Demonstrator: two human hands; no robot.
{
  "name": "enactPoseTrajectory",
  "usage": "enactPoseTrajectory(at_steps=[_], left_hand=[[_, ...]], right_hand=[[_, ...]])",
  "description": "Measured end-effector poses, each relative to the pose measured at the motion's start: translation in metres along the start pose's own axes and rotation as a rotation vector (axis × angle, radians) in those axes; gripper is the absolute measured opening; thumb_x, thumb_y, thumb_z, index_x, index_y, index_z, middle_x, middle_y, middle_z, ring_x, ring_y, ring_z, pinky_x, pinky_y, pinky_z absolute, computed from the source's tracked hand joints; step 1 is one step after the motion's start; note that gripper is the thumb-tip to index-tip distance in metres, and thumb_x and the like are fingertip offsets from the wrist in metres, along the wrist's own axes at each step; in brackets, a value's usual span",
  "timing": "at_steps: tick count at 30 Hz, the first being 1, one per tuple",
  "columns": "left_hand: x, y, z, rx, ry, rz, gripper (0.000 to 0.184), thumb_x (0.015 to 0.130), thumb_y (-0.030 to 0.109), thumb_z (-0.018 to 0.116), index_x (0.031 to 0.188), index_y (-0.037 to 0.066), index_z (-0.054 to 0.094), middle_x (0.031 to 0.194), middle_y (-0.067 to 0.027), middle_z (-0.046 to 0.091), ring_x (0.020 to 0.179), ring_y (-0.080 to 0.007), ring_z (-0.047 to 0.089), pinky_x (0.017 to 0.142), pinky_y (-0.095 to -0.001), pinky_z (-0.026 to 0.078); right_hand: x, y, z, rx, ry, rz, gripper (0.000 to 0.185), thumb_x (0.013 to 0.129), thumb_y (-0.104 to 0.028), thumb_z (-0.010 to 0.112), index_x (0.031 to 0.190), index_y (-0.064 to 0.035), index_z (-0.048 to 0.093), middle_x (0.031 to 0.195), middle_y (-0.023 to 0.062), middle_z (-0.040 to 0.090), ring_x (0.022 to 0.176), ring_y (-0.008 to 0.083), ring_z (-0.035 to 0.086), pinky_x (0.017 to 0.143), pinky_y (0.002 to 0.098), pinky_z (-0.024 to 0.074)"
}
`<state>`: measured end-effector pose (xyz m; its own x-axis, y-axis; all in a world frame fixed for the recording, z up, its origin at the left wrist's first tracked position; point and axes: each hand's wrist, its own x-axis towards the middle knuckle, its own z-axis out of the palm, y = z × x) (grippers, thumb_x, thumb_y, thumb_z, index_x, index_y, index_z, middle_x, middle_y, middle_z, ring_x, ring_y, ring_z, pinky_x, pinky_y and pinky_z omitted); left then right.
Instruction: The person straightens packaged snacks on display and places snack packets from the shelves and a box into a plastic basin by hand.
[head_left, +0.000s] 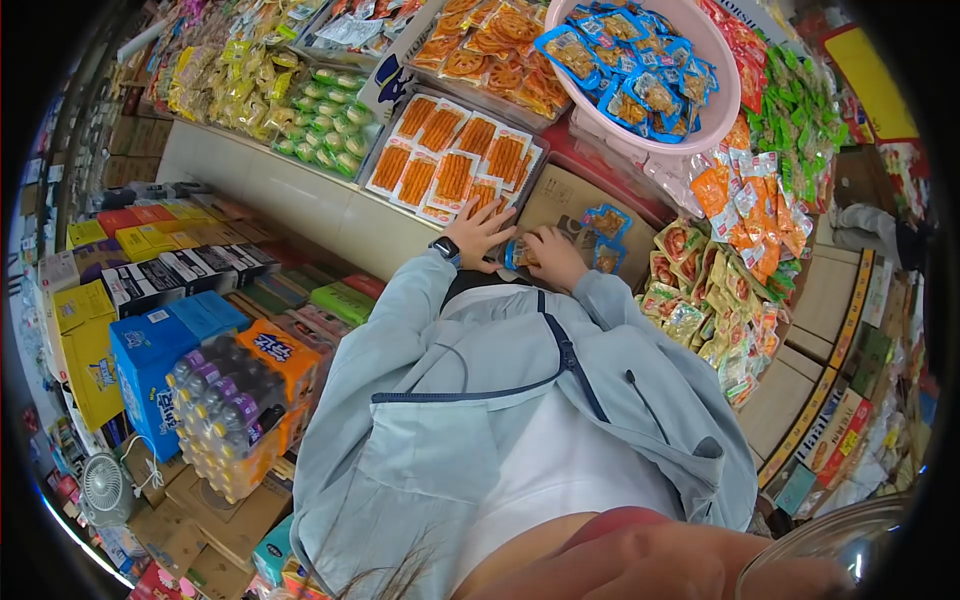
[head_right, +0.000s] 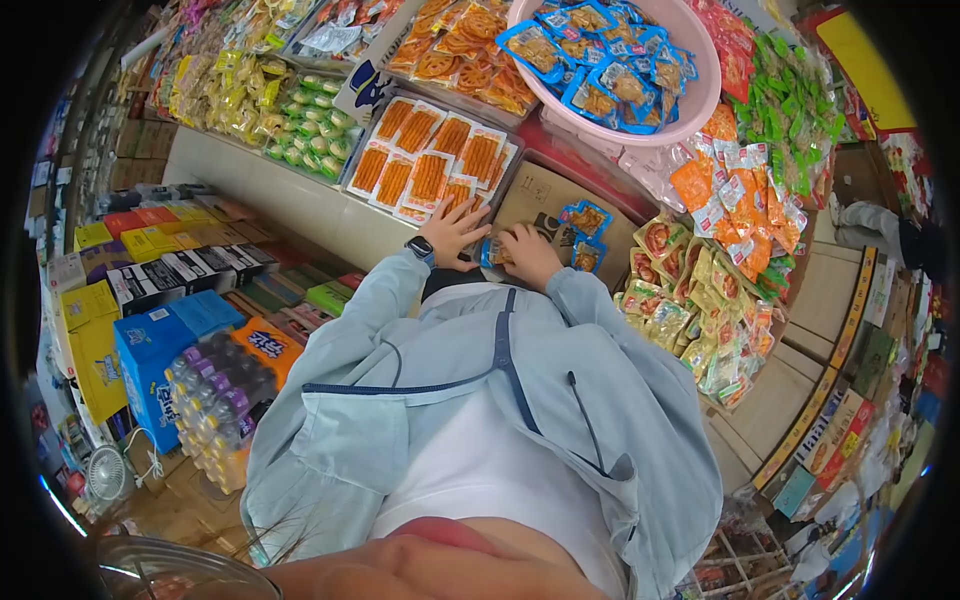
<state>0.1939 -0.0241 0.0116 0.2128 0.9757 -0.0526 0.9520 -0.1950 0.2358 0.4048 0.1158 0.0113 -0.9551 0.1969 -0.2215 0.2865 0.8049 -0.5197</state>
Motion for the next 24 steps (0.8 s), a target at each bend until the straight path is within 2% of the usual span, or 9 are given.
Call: enactPoseTrajectory(at_steps=[4,7,9,11,13,16,19,22,24], left_hand=[[-0.001,-0.001,0.0,-0.005,0.025,-0.002,0.083,0.068,0.059,0.073,0.138,0.021,0.051,0.156,-0.0084,0.032,0.143,-0.0334,0.028,0.115,-0.0603,0.016],[-0.001,-0.001,0.0,-0.006,0.011,0.002,0.082,0.069,0.059,0.072,0.138,0.02,0.051,0.156,-0.0084,0.031,0.144,-0.0334,0.026,0.116,-0.0604,0.015],[0.0,-0.001,0.0,-0.011,-0.035,-0.002,0.081,0.071,0.059,0.071,0.139,0.02,0.051,0.157,-0.0088,0.03,0.145,-0.0333,0.024,0.116,-0.0605,0.013],[-0.002,0.0,0.003,-0.026,-0.022,0.0,0.081,0.072,0.059,0.07,0.139,0.019,0.051,0.157,-0.0089,0.03,0.145,-0.0334,0.024,0.116,-0.0605,0.013],[-0.001,-0.001,0.001,-0.015,-0.022,0.0,0.081,0.072,0.059,0.07,0.139,0.019,0.05,0.157,-0.0093,0.03,0.145,-0.0336,0.025,0.116,-0.0604,0.013],[-0.002,0.0,0.002,-0.021,0.006,-0.008,0.081,0.071,0.059,0.07,0.139,0.019,0.05,0.157,-0.0094,0.029,0.144,-0.0341,0.025,0.116,-0.0601,0.014],[-0.001,-0.004,0.006,-0.03,0.03,0.006,0.08,0.07,0.058,0.07,0.138,0.019,0.051,0.157,-0.0096,0.03,0.144,-0.0347,0.026,0.115,-0.0605,0.014],[-0.002,0.0,0.005,-0.044,0.011,-0.001,0.08,0.07,0.058,0.071,0.138,0.019,0.051,0.157,-0.0097,0.03,0.144,-0.0343,0.025,0.115,-0.0609,0.014],[-0.001,-0.001,0.003,-0.036,0.003,-0.005,0.08,0.07,0.058,0.071,0.138,0.019,0.051,0.157,-0.0097,0.03,0.145,-0.0339,0.024,0.115,-0.061,0.014]], right_hand=[[0.005,0.012,0.002,0.173,0.168,0.018,0.055,0.068,-0.015,0.074,0.119,-0.0069,0.054,0.111,0.0155,0.054,0.104,0.0367,0.054,0.089,0.041,0.0476],[0.007,0.004,-0.046,0.532,0.583,0.136,0.048,0.068,-0.013,0.071,0.113,-0.0038,0.055,0.101,0.017,0.056,0.095,0.0355,0.056,0.084,0.0391,0.0481],[0.007,-0.011,-0.127,0.36,0.986,-0.002,0.042,0.072,-0.005,0.065,0.113,-0.0012,0.056,0.099,0.016,0.057,0.091,0.0296,0.057,0.081,0.0393,0.0481],[0.002,-0.005,-0.2,0.195,1.156,0.074,0.058,0.077,-0.001,0.063,0.133,-0.0024,0.051,0.123,0.0202,0.056,0.112,0.0331,0.055,0.093,0.0381,0.0448],[0.016,0.042,-0.25,-0.241,1.283,0.067,0.059,0.084,-0.015,0.066,0.14,-0.0057,0.048,0.131,0.021,0.053,0.124,0.0348,0.05,0.103,0.0471,0.0384],[0.029,0.098,-0.264,-0.563,0.811,0.47,0.06,0.091,-0.035,0.061,0.143,-0.01,0.045,0.139,0.0209,0.049,0.13,0.0358,0.044,0.105,0.0594,0.0301],[0.04,0.121,-0.248,-0.554,0.872,0.556,0.065,0.093,-0.049,0.053,0.146,-0.0139,0.041,0.144,0.0209,0.044,0.133,0.0352,0.041,0.102,0.067,0.0257],[0.036,0.111,-0.246,-0.624,0.915,0.567,0.061,0.093,-0.041,0.057,0.144,-0.0119,0.042,0.146,0.0205,0.042,0.135,0.0376,0.038,0.105,0.0634,0.0259],[0.024,0.093,-0.236,-0.407,1.116,0.32,0.058,0.092,-0.034,0.06,0.141,-0.0082,0.044,0.144,0.0222,0.043,0.133,0.0399,0.038,0.105,0.0607,0.0266]])
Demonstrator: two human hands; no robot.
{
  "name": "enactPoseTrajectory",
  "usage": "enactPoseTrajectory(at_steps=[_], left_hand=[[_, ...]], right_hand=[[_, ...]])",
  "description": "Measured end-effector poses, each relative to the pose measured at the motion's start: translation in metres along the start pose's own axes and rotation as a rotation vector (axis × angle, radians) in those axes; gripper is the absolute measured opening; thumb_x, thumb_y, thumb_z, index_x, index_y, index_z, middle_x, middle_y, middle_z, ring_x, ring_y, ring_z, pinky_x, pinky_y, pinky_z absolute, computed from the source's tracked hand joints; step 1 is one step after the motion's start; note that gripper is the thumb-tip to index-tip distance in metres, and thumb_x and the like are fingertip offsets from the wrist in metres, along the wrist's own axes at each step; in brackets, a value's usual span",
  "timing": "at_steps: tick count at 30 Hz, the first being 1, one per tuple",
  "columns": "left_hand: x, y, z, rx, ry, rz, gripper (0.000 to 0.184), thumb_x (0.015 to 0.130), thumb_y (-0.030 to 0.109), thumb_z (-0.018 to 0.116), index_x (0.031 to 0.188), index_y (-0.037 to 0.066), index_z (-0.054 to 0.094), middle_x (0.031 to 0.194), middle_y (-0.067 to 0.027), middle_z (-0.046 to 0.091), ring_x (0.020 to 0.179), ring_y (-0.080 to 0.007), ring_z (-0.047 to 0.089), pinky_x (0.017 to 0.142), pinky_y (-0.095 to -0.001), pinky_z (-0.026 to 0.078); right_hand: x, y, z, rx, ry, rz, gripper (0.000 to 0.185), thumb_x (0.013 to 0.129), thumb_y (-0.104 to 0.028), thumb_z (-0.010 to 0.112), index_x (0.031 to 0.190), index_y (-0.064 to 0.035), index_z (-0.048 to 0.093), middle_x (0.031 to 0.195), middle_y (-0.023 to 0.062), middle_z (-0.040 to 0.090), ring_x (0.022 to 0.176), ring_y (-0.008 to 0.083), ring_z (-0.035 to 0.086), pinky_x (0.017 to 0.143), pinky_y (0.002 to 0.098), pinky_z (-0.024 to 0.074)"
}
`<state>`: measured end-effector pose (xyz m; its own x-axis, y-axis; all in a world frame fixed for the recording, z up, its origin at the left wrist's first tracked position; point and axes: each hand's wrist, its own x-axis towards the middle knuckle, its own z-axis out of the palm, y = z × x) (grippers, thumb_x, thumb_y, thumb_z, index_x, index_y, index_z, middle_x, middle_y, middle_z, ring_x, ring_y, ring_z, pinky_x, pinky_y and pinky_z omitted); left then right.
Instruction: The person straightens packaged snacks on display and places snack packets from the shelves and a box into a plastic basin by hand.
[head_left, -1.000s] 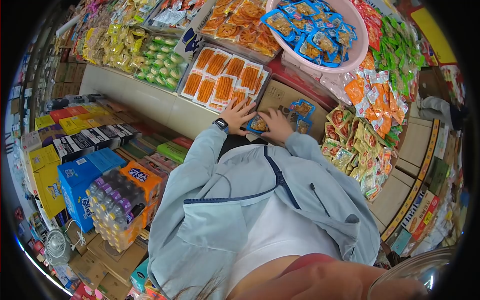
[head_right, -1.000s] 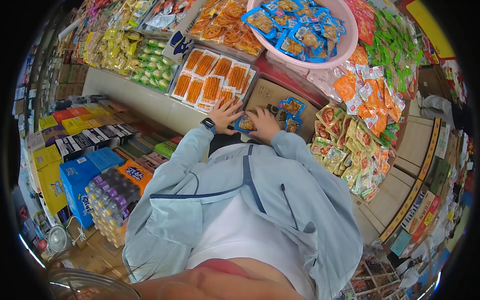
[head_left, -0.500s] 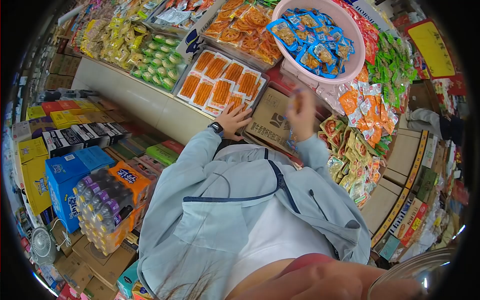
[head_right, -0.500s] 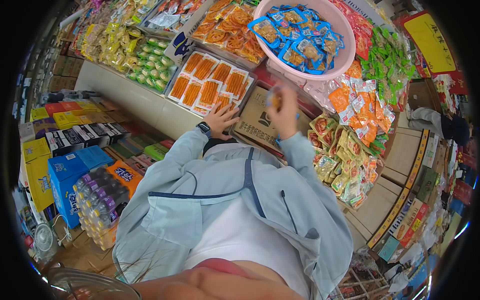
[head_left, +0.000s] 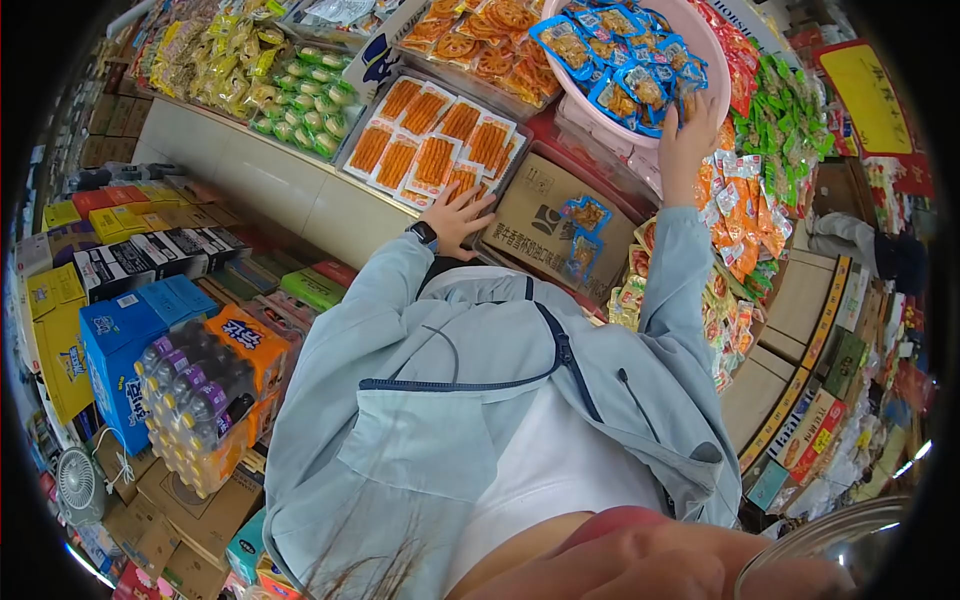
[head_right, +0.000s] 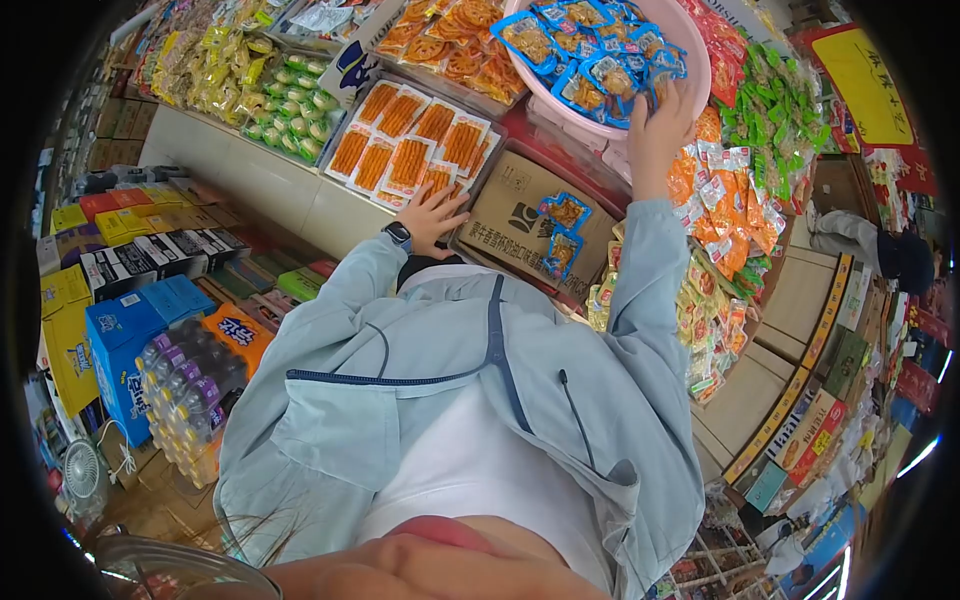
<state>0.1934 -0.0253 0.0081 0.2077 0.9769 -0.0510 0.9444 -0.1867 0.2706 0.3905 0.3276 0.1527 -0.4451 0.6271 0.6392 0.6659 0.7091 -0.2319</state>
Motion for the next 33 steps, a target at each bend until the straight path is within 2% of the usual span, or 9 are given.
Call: enactPoseTrajectory(at_steps=[3,13,16,20,21,23,27,30,33], left_hand=[[0.0,-0.002,0.002,0.006,0.007,0.006,0.081,0.07,0.058,0.071,0.138,0.019,0.051,0.157,-0.0096,0.03,0.145,-0.0336,0.024,0.115,-0.0608,0.014],[-0.001,0.0,0.0,0.012,-0.055,-0.012,0.08,0.073,0.058,0.069,0.14,0.02,0.048,0.159,-0.0074,0.026,0.146,-0.0335,0.021,0.116,-0.0613,0.012],[0.001,-0.001,0.0,0.015,-0.055,-0.006,0.079,0.073,0.058,0.069,0.139,0.02,0.05,0.158,-0.0086,0.027,0.146,-0.0338,0.022,0.116,-0.0609,0.013],[-0.001,-0.002,0.002,0.005,-0.03,0.004,0.079,0.072,0.058,0.07,0.138,0.019,0.051,0.158,-0.0087,0.027,0.145,-0.0337,0.023,0.116,-0.0608,0.013],[-0.002,-0.002,0.003,0.005,-0.028,0.004,0.079,0.072,0.058,0.07,0.138,0.019,0.051,0.158,-0.0086,0.027,0.145,-0.0337,0.023,0.116,-0.0609,0.013],[-0.001,-0.002,0.001,0.009,-0.021,0.009,0.079,0.071,0.058,0.07,0.138,0.019,0.051,0.158,-0.0084,0.027,0.145,-0.0337,0.023,0.116,-0.061,0.013],[-0.001,0.001,-0.002,0.008,-0.036,0.003,0.079,0.071,0.058,0.07,0.138,0.019,0.051,0.158,-0.0085,0.027,0.145,-0.0341,0.023,0.115,-0.061,0.014],[-0.001,0.0,-0.002,0.004,-0.027,0.009,0.079,0.071,0.057,0.071,0.137,0.019,0.052,0.158,-0.0086,0.027,0.145,-0.0342,0.023,0.115,-0.061,0.014],[-0.002,-0.001,-0.003,-0.041,-0.003,0.011,0.079,0.068,0.054,0.074,0.136,0.019,0.052,0.158,-0.0087,0.028,0.145,-0.0345,0.024,0.115,-0.0614,0.015]], right_hand=[[-0.075,-0.017,0.0,0.298,0.182,-0.006,0.05,0.087,-0.017,0.062,0.132,-0.0009,0.047,0.138,0.0252,0.045,0.128,0.0439,0.039,0.106,0.055,0.0284],[-0.282,-0.047,0.008,-0.104,-0.893,0.359,0.064,0.079,-0.008,0.065,0.14,-0.0148,0.046,0.144,0.0279,0.035,0.123,0.0471,0.042,0.099,0.0506,0.0414],[-0.289,-0.028,0.017,0.027,-0.793,0.286,0.052,0.079,-0.005,0.063,0.13,-0.0117,0.058,0.133,0.0282,0.05,0.114,0.0411,0.055,0.093,0.0436,0.0472],[-0.205,-0.022,-0.017,0.99,-0.753,0.907,0.04,0.076,0.003,0.054,0.112,-0.0037,0.07,0.093,0.0077,0.069,0.078,0.0138,0.065,0.072,0.0261,0.0522],[-0.162,-0.024,-0.04,0.88,-0.834,0.933,0.043,0.076,0.002,0.051,0.115,-0.0043,0.069,0.095,0.0073,0.068,0.079,0.0117,0.063,0.07,0.0238,0.0496],[-0.099,-0.031,-0.066,0.793,-0.352,0.544,0.042,0.081,-0.001,0.05,0.12,-0.0036,0.066,0.097,0.0043,0.065,0.08,0.0083,0.059,0.068,0.0217,0.0465],[0.008,-0.03,-0.07,0.467,0.337,0.278,0.039,0.095,-0.012,0.049,0.131,-0.0023,0.057,0.12,0.0172,0.065,0.106,0.0279,0.064,0.09,0.0362,0.0486],[0.046,0.0,-0.03,0.366,-0.017,0.225,0.046,0.095,-0.022,0.054,0.137,-0.0019,0.051,0.131,0.0223,0.058,0.118,0.036,0.058,0.099,0.0409,0.0448],[0.037,0.028,0.021,-0.176,-0.16,-0.267,0.054,0.094,-0.032,0.057,0.138,-0.0005,0.049,0.139,0.0267,0.05,0.124,0.0431,0.05,0.105,0.0472,0.0397]])
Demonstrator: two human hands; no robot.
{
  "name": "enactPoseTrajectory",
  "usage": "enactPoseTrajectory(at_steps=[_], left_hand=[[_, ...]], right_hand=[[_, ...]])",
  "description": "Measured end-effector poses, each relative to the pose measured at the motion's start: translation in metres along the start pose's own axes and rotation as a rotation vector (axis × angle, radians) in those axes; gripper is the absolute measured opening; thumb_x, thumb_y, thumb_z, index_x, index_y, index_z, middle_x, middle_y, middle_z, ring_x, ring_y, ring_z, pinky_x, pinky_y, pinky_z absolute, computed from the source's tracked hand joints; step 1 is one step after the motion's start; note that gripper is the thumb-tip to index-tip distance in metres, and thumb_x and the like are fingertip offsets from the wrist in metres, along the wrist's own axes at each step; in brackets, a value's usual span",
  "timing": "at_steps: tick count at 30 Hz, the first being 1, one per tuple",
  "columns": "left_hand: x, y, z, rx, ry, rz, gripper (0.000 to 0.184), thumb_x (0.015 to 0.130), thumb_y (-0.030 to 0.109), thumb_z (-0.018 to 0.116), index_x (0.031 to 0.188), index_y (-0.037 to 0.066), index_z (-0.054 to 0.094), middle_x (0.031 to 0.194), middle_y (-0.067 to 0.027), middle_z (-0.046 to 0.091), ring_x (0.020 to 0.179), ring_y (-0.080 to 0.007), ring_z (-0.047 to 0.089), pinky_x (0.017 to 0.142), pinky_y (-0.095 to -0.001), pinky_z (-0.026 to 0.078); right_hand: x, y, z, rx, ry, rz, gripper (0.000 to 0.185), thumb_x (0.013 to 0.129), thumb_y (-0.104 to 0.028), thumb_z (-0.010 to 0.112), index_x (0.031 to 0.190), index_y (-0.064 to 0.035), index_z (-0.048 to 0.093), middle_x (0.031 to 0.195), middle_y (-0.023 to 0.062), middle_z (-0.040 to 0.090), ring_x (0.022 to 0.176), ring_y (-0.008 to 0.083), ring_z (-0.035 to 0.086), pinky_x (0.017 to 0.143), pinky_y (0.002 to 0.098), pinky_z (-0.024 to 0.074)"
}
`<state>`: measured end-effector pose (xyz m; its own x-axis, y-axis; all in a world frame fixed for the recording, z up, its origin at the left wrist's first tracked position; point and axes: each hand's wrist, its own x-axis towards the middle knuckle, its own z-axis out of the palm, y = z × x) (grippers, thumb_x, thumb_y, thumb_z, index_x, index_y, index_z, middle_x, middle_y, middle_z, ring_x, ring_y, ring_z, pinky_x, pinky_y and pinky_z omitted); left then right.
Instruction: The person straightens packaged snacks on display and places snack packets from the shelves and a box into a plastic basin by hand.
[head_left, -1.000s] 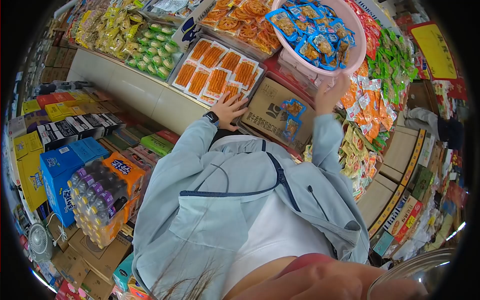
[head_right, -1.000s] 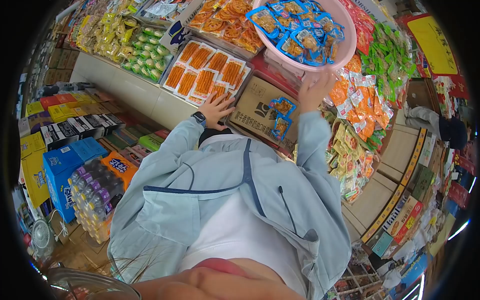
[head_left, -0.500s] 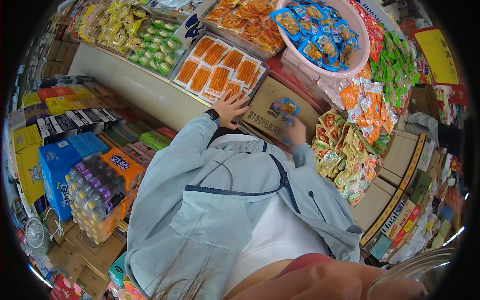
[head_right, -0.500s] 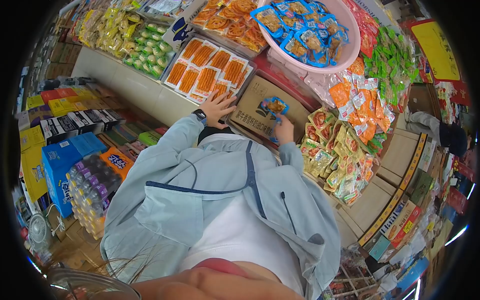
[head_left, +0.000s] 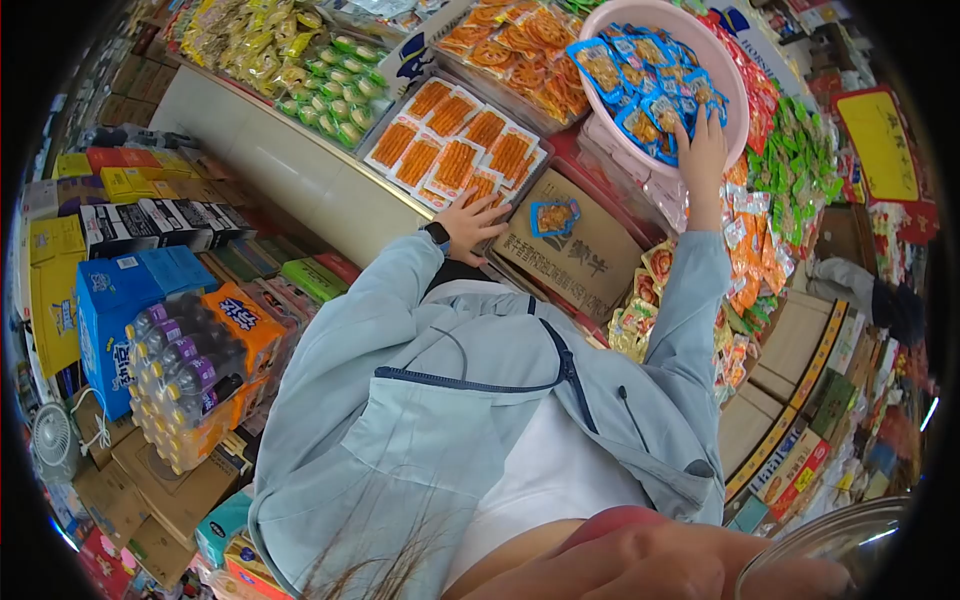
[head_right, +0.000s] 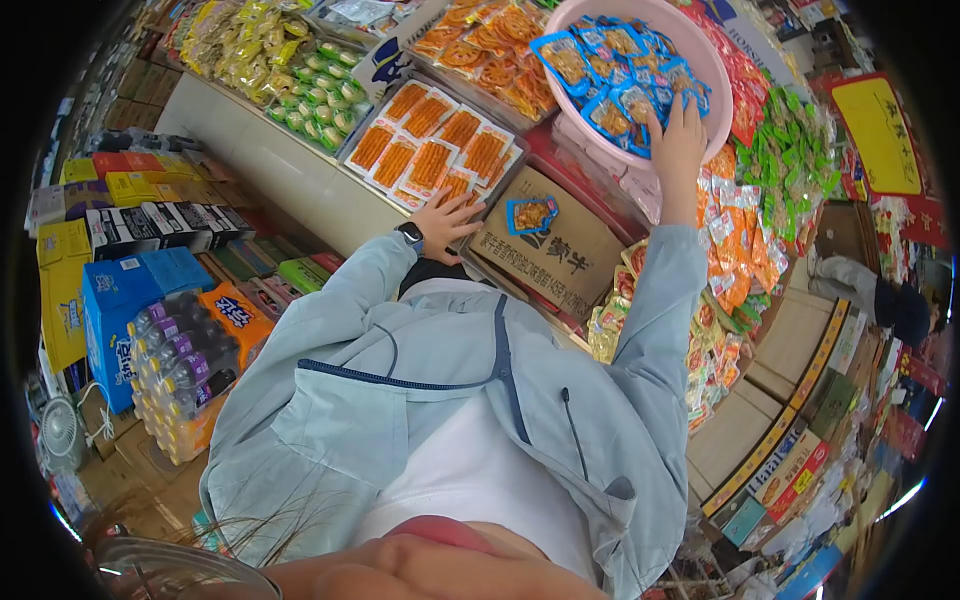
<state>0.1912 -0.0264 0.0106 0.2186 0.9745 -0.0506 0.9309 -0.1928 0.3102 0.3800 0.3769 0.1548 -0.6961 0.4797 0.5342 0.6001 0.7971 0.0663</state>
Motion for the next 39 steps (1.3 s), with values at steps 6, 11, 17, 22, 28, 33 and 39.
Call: enactPoseTrajectory(at_steps=[6,11,17,22,28,33,39], left_hand=[[-0.001,-0.003,0.004,-0.029,0.057,0.022,0.079,0.067,0.052,0.075,0.136,0.02,0.052,0.157,-0.01,0.029,0.145,-0.0354,0.024,0.114,-0.0623,0.017],[-0.001,-0.009,0.012,-0.109,0.118,0.032,0.08,0.069,0.054,0.073,0.139,0.023,0.049,0.155,-0.0103,0.031,0.145,-0.0366,0.023,0.114,-0.0632,0.016],[0.041,0.054,-0.119,-0.47,0.403,0.012,0.06,0.083,0.042,0.068,0.132,0.01,0.054,0.128,-0.0118,0.058,0.123,-0.0337,0.051,0.101,-0.049,0.039],[0.055,0.179,-0.28,-1.182,0.315,1.215,0.036,0.096,0.03,0.058,0.119,0.003,0.061,0.115,-0.0155,0.062,0.102,-0.0357,0.06,0.086,-0.0459,0.047],[0.044,0.238,-0.293,-1.447,0.059,1.442,0.041,0.094,0.03,0.061,0.122,0.001,0.058,0.119,-0.0194,0.06,0.105,-0.0357,0.059,0.089,-0.0452,0.046],[0.039,0.24,-0.292,-1.514,0.024,1.375,0.046,0.091,0.031,0.063,0.124,0.0,0.055,0.121,-0.0197,0.057,0.108,-0.0354,0.057,0.091,-0.0449,0.045],[0.036,0.238,-0.291,-1.584,-0.016,1.349,0.053,0.088,0.032,0.066,0.126,-0.002,0.052,0.124,-0.02,0.055,0.111,-0.035,0.055,0.093,-0.0446,0.044]], right_hand=[[-0.007,-0.023,-0.01,0.187,0.2,0.041,0.048,0.092,-0.025,0.061,0.132,0.0005,0.053,0.137,0.0263,0.051,0.124,0.0432,0.049,0.105,0.0512,0.0366],[-0.098,-0.104,-0.013,0.434,0.233,-0.096,0.041,0.081,0.0,0.054,0.121,-0.0044,0.06,0.121,0.019,0.06,0.114,0.0394,0.055,0.097,0.0502,0.0421],[-0.211,-0.21,0.007,0.215,-0.487,0.07,0.051,0.083,-0.017,0.068,0.131,-0.016,0.054,0.151,0.0214,0.03,0.127,0.0487,0.038,0.1,0.0561,0.0393],[-0.239,-0.19,0.025,0.356,-0.568,0.017,0.049,0.083,-0.02,0.069,0.129,-0.0146,0.055,0.154,0.0232,0.023,0.125,0.0525,0.038,0.102,0.0558,0.0385],[-0.254,-0.179,0.027,0.56,-0.554,0.147,0.047,0.077,-0.018,0.076,0.121,-0.0116,0.059,0.153,0.0238,0.021,0.125,0.0543,0.038,0.104,0.0548,0.0379],[-0.254,-0.174,0.034,0.796,-0.502,0.337,0.033,0.074,-0.012,0.079,0.104,-0.0054,0.066,0.147,0.0231,0.031,0.126,0.0444,0.042,0.103,0.0444,0.0412],[-0.186,-0.157,-0.015,0.835,-0.013,0.308,0.021,0.084,-0.009,0.069,0.104,-0.0042,0.071,0.141,0.0215,0.041,0.13,0.0381,0.042,0.109,0.0457,0.0336]])
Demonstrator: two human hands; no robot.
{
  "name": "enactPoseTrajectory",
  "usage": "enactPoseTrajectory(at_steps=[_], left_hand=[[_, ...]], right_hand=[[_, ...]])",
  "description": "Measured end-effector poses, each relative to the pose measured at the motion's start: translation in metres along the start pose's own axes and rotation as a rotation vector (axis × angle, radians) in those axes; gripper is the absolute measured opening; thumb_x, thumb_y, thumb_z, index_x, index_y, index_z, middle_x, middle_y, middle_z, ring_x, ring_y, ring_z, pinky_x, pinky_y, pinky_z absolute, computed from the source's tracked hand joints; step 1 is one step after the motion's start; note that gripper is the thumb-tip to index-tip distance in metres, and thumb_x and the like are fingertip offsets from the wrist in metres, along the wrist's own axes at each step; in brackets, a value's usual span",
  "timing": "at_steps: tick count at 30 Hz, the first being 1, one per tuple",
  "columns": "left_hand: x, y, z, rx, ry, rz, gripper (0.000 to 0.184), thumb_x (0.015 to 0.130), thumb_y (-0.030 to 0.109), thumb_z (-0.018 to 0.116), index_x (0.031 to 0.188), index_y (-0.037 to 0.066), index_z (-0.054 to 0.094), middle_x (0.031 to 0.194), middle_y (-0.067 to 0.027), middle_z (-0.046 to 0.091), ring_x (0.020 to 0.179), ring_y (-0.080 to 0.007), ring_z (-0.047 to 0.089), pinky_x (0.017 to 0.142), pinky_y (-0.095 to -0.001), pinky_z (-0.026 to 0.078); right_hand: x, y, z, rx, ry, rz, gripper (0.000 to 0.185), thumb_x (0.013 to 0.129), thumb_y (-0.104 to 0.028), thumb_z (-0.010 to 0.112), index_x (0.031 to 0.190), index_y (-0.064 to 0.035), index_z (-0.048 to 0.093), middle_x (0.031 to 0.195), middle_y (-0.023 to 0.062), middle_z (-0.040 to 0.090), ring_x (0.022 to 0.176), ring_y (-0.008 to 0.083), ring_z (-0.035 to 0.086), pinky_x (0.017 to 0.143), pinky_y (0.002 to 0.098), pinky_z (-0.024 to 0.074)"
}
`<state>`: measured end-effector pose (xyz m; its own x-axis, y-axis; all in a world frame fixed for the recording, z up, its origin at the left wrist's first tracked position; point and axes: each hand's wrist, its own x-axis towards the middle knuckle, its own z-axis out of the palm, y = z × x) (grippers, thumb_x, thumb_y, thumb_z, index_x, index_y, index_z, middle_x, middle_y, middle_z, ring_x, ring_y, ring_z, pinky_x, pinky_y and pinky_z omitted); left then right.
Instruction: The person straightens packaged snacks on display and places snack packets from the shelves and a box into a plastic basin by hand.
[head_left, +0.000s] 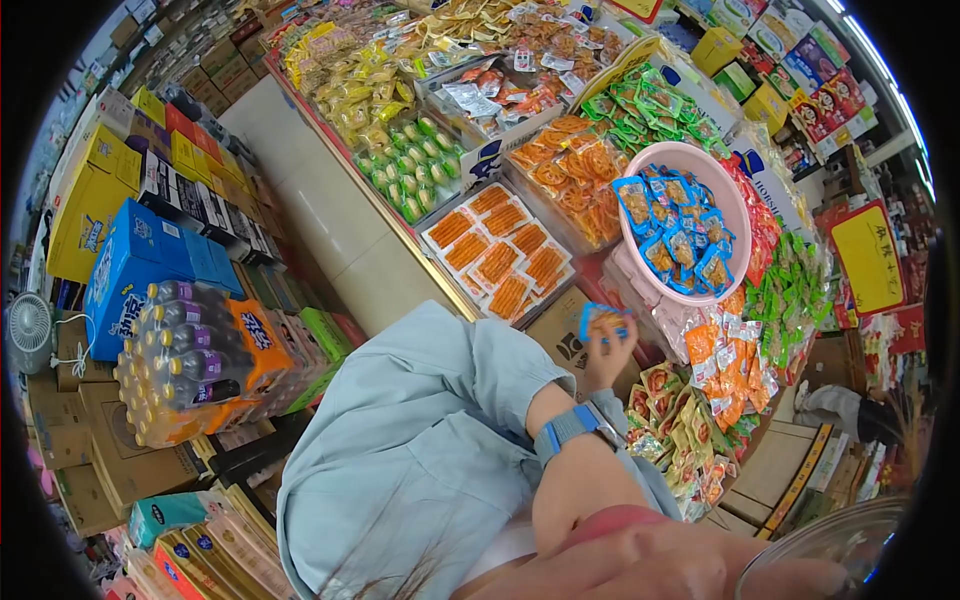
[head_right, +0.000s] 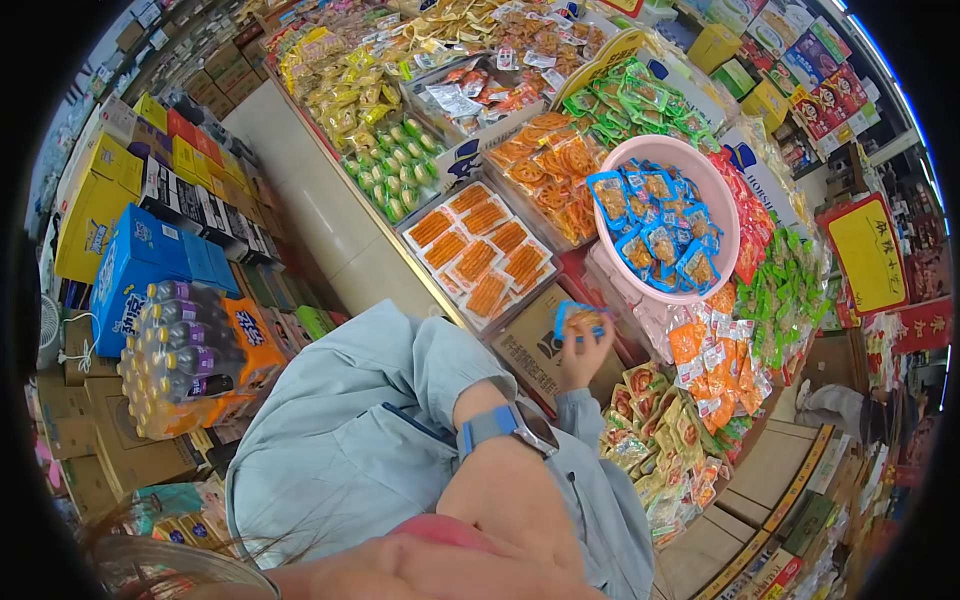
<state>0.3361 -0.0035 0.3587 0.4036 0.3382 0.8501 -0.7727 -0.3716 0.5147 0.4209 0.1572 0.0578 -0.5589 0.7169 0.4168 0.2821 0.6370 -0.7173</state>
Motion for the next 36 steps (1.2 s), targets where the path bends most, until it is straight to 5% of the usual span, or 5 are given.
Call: enactPoseTrajectory(at_steps=[6,12,16,25,36], left_hand=[[0.0,0.002,0.005,-0.039,0.036,-0.003,0.061,0.085,0.033,0.07,0.129,-0.003,0.048,0.127,-0.0204,0.052,0.114,-0.0347,0.053,0.095,-0.0443,0.042],[-0.002,0.004,0.009,-0.052,0.058,-0.003,0.069,0.081,0.034,0.073,0.131,-0.004,0.044,0.13,-0.0207,0.05,0.117,-0.0343,0.05,0.098,-0.044,0.041],[-0.006,0.008,0.01,-0.062,0.079,0.024,0.074,0.079,0.035,0.075,0.133,-0.005,0.042,0.132,-0.021,0.048,0.119,-0.0341,0.049,0.099,-0.0438,0.04],[-0.011,0.016,0.015,-0.094,0.163,0.045,0.087,0.074,0.037,0.08,0.136,-0.006,0.037,0.137,-0.0215,0.044,0.123,-0.0335,0.046,0.102,-0.0434,0.037],[-0.027,0.047,0.008,-0.211,0.205,0.068,0.102,0.069,0.039,0.085,0.14,-0.009,0.03,0.142,-0.0221,0.04,0.129,-0.0329,0.042,0.106,-0.0428,0.034]], right_hand=[[0.115,-0.039,-0.052,-0.256,0.437,-0.223,0.053,0.087,-0.014,0.062,0.139,-0.0122,0.053,0.151,0.0227,0.029,0.136,0.0438,0.032,0.111,0.051,0.0282],[0.149,-0.018,-0.048,-0.887,0.234,0.077,0.064,0.085,-0.027,0.067,0.144,-0.0152,0.045,0.156,0.0182,0.026,0.134,0.051,0.027,0.108,0.06,0.0271],[0.087,-0.018,-0.022,-0.627,0.312,-0.249,0.058,0.083,-0.02,0.065,0.138,-0.0132,0.05,0.153,0.0184,0.029,0.134,0.0441,0.031,0.107,0.0578,0.0271],[-0.065,-0.025,0.067,-0.319,-0.58,-0.218,0.066,0.074,-0.011,0.069,0.137,-0.0136,0.049,0.143,0.0181,0.037,0.131,0.0409,0.033,0.107,0.0533,0.0265],[-0.056,-0.034,0.085,-0.166,-0.43,-0.089,0.062,0.077,0.0,0.064,0.137,-0.01,0.049,0.136,0.019,0.045,0.126,0.0403,0.04,0.106,0.0492,0.0323]])
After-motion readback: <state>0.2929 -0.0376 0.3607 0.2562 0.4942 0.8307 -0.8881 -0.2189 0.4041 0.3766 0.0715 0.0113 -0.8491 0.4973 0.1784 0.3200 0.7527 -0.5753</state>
